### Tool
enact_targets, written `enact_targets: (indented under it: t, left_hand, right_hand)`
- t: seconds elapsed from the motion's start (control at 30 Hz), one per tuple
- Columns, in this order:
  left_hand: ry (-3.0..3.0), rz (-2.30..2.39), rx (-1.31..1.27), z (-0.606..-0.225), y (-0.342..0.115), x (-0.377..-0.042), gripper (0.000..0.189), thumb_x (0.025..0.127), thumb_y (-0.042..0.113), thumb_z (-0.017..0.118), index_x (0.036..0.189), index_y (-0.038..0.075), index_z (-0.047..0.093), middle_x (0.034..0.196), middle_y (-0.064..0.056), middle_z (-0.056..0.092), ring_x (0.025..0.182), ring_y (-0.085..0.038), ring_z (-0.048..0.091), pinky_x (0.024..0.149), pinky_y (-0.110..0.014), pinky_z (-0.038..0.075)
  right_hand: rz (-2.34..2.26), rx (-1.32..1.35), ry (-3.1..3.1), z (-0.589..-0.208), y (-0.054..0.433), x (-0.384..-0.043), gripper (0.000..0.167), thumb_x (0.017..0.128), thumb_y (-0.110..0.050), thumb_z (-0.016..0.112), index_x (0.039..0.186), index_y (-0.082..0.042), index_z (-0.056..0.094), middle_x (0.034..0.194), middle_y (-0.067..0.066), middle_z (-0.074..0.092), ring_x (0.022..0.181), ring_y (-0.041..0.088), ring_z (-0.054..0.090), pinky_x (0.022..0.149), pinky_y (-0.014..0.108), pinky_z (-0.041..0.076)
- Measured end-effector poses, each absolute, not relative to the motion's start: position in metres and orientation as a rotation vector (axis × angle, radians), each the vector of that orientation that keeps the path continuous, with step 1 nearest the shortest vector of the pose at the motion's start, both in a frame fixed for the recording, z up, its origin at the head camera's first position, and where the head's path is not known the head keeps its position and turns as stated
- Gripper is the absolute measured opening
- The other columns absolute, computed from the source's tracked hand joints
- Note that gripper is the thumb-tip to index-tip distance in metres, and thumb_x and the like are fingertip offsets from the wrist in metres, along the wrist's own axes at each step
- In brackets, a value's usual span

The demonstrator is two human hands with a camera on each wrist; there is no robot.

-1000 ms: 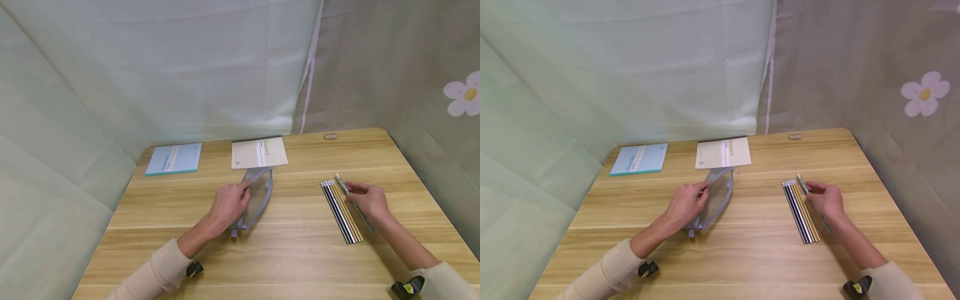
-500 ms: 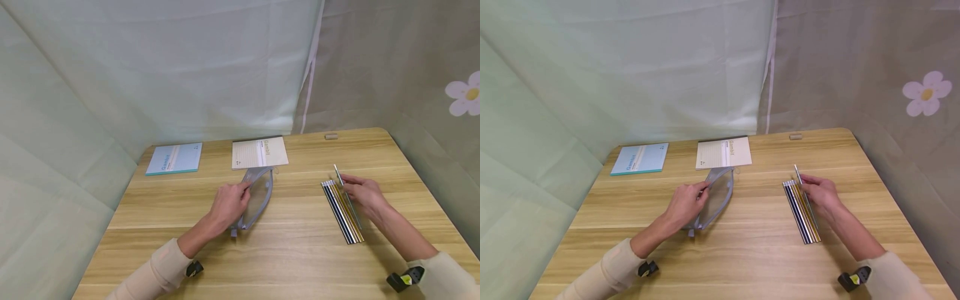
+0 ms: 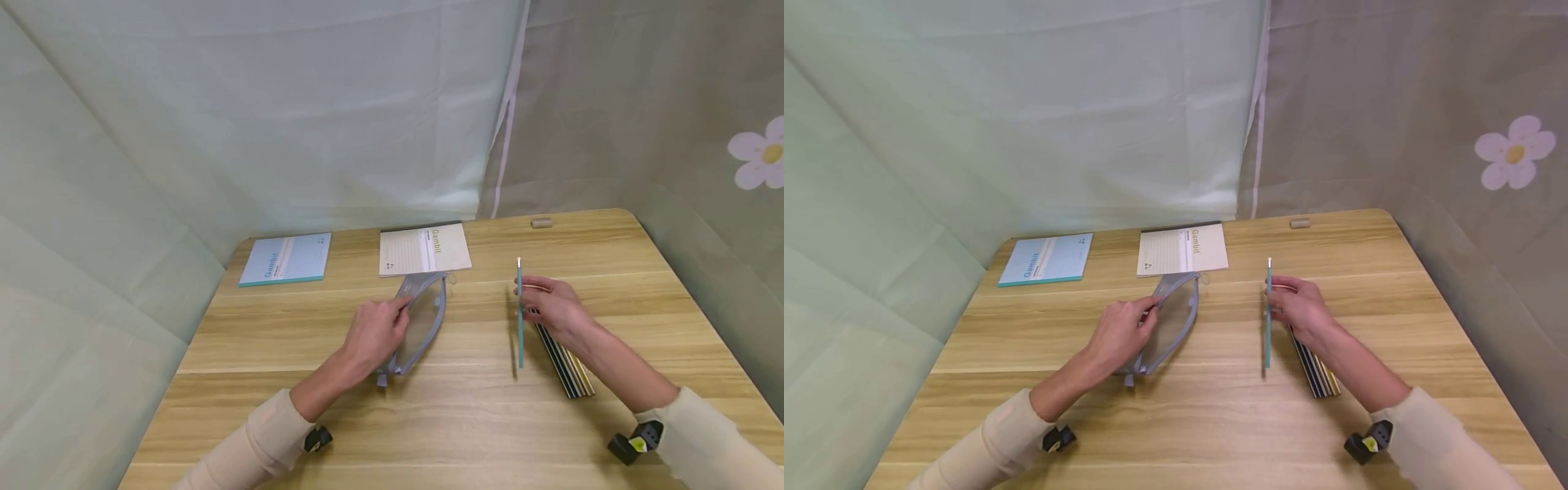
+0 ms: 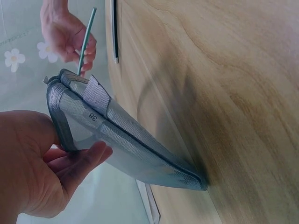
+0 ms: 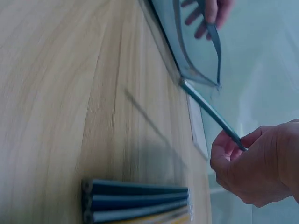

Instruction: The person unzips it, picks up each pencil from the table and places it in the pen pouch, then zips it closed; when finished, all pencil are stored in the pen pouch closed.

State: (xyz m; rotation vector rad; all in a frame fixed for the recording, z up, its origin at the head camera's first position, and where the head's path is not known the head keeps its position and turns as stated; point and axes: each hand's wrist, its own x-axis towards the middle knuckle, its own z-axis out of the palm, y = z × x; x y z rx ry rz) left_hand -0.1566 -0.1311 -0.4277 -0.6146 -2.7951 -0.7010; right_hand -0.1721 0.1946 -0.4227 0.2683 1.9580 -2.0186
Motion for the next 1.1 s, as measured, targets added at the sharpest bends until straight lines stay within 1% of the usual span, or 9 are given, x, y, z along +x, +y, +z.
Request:
enact_targets:
  t: [0.07, 0.13, 0.23, 0.47, 0.63, 0.73, 0.87, 0.97, 1.1]
  left_hand:
    - [-2.796, -0.698, -0.614, -0.427, -0.131, -0.156, 0.026, 0.098, 0.002, 0.067, 0.122, 0.002, 0.079, 0.083, -0.010, 0.077, 0.041, 0.001, 0.040, 0.036, -0.017, 0.035]
    - [-2.797, -0.695, -0.613, -0.427, -0.131, -0.156, 0.026, 0.098, 0.002, 0.067, 0.122, 0.002, 0.079, 0.083, -0.010, 0.077, 0.041, 0.000, 0.041, 0.036, -0.017, 0.035]
    - [-2.799, -0.688, -0.610, -0.427, -0.131, -0.156, 0.026, 0.099, 0.002, 0.068, 0.122, 0.003, 0.079, 0.084, -0.010, 0.077, 0.041, 0.000, 0.042, 0.036, -0.017, 0.035]
    - [-2.803, -0.701, -0.610, -0.427, -0.131, -0.156, 0.025, 0.099, 0.003, 0.067, 0.122, 0.003, 0.079, 0.085, -0.010, 0.078, 0.041, 0.001, 0.041, 0.035, -0.017, 0.035]
    - [-2.802, -0.686, -0.613, -0.427, -0.130, -0.157, 0.025, 0.099, 0.003, 0.067, 0.122, 0.003, 0.079, 0.084, -0.010, 0.077, 0.041, 0.001, 0.039, 0.036, -0.018, 0.034]
    - [-2.806, -0.678, -0.614, -0.427, -0.130, -0.157, 0.025, 0.099, 0.003, 0.067, 0.122, 0.003, 0.079, 0.084, -0.010, 0.077, 0.041, 0.001, 0.039, 0.036, -0.017, 0.033]
    - [-2.810, -0.678, -0.611, -0.427, -0.128, -0.157, 0.025, 0.100, 0.004, 0.067, 0.122, 0.003, 0.079, 0.086, -0.010, 0.078, 0.042, 0.000, 0.040, 0.037, -0.018, 0.034]
    - [-2.811, -0.674, -0.610, -0.426, -0.128, -0.157, 0.025, 0.100, 0.005, 0.067, 0.122, 0.003, 0.079, 0.088, -0.011, 0.078, 0.044, -0.001, 0.044, 0.037, -0.017, 0.035]
    - [-2.811, -0.662, -0.610, -0.426, -0.127, -0.157, 0.025, 0.100, 0.005, 0.067, 0.122, 0.004, 0.079, 0.085, -0.009, 0.078, 0.045, -0.003, 0.047, 0.038, -0.018, 0.037]
  right_hand:
    - [-2.084, 0.258, 1.885, -0.422, 0.185, -0.173, 0.054, 0.105, 0.004, 0.054, 0.155, 0.014, 0.034, 0.114, 0.006, 0.061, 0.091, 0.010, 0.062, 0.091, 0.033, 0.060]
    - [-2.140, 0.245, 1.814, -0.423, 0.176, -0.173, 0.052, 0.105, 0.006, 0.054, 0.152, 0.014, 0.035, 0.105, 0.002, 0.062, 0.089, 0.009, 0.063, 0.091, 0.033, 0.060]
    - [-2.191, 0.234, 1.744, -0.423, 0.163, -0.174, 0.050, 0.104, 0.006, 0.055, 0.149, 0.012, 0.037, 0.099, -0.001, 0.063, 0.087, 0.009, 0.065, 0.088, 0.032, 0.060]
    - [-2.236, 0.228, 1.700, -0.425, 0.138, -0.173, 0.044, 0.103, 0.006, 0.056, 0.144, 0.008, 0.038, 0.102, 0.004, 0.061, 0.088, 0.013, 0.066, 0.086, 0.031, 0.061]
    - [-2.296, 0.255, 1.675, -0.429, 0.123, -0.175, 0.040, 0.100, 0.011, 0.055, 0.136, 0.004, 0.042, 0.099, 0.003, 0.063, 0.084, 0.013, 0.068, 0.084, 0.030, 0.061]
    - [-2.326, 0.283, 1.658, -0.431, 0.115, -0.175, 0.040, 0.098, 0.014, 0.055, 0.135, 0.003, 0.044, 0.101, 0.004, 0.064, 0.083, 0.013, 0.070, 0.086, 0.031, 0.062]
    - [-2.350, 0.301, 1.646, -0.433, 0.103, -0.174, 0.042, 0.098, 0.015, 0.056, 0.137, 0.006, 0.043, 0.101, 0.006, 0.063, 0.081, 0.013, 0.070, 0.085, 0.030, 0.062]
    - [-2.364, 0.298, 1.644, -0.435, 0.094, -0.173, 0.043, 0.098, 0.017, 0.057, 0.138, 0.009, 0.042, 0.097, 0.005, 0.063, 0.081, 0.013, 0.070, 0.082, 0.029, 0.062]
    - [-2.373, 0.293, 1.636, -0.437, 0.084, -0.171, 0.042, 0.098, 0.017, 0.057, 0.137, 0.009, 0.044, 0.099, 0.007, 0.064, 0.084, 0.015, 0.071, 0.081, 0.030, 0.063]
